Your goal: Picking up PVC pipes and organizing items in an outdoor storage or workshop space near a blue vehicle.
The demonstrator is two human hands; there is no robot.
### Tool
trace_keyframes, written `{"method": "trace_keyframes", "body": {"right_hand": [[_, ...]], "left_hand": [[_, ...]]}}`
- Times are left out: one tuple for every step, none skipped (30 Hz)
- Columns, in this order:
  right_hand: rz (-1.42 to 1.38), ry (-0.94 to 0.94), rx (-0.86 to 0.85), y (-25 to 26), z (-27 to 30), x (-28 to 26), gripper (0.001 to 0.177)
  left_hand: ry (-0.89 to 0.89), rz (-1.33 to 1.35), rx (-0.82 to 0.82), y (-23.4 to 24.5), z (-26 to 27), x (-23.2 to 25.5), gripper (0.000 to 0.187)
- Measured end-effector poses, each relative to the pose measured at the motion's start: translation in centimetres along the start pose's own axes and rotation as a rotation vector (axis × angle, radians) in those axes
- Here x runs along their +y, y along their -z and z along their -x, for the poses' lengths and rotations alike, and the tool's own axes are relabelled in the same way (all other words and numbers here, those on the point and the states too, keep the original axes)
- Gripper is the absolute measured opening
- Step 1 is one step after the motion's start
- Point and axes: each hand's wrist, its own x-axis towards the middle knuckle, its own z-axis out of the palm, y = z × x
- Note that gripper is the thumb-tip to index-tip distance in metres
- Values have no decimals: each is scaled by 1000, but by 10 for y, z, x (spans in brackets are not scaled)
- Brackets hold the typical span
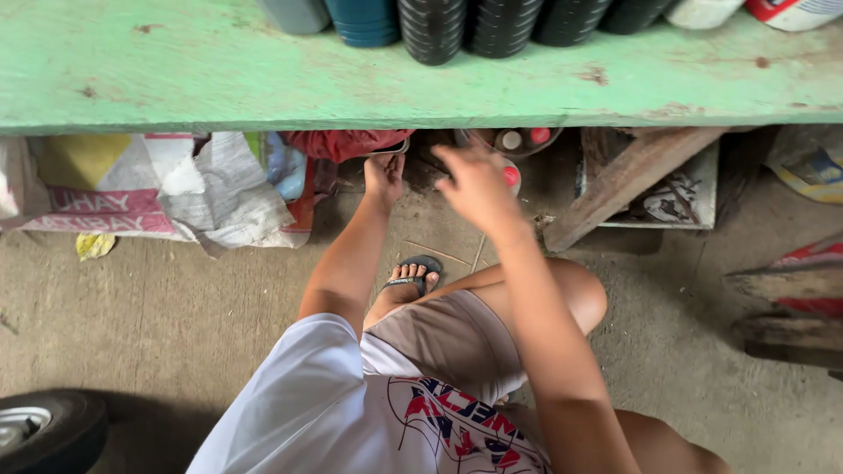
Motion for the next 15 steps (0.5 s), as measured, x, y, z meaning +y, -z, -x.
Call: {"method": "trace_keyframes", "body": {"right_hand": [[4,-8,6,9,4,8,57],[87,-65,53,16,8,15,58],[171,-122,99,23,13,21,59],[171,-130,97,17,18,33,59],[194,-168,83,11,23,44,59],[219,-201,77,7,23,56,59],[220,-205,83,-2,25,64,59],[166,-245,88,-10,27,71,53],[112,-286,93,-19,29,78,48],[110,-290,88,-22,29,85,48],[84,-256,149,-26,29,92,43],[57,-223,209,-30,31,99,38],[55,-229,203,-29,36,97,38],[-13,-217,250,-24,35,97,37],[-82,-205,296,-19,34,97,37]], "left_hand": [[9,-4,-6,8,-16,-13,11],[-2,5,-34,20,-29,-23,7],[-12,14,-63,31,-43,-34,10],[-5,11,-59,31,-29,-51,10],[78,-464,-19,31,-15,-67,24],[155,-940,14,24,-5,-81,43],[155,-943,8,16,18,-88,43],[30,-1110,-134,8,40,-94,59],[-99,-1269,-282,0,63,-100,74],[-93,-1271,-278,-11,78,-96,74],[-203,-1402,-355,-21,93,-92,82],[-314,-1530,-435,-30,110,-89,91],[-305,-1532,-432,-26,113,-88,91],[-336,-1567,-430,-29,111,-87,93],[-369,-1602,-428,-34,110,-86,95]]}}
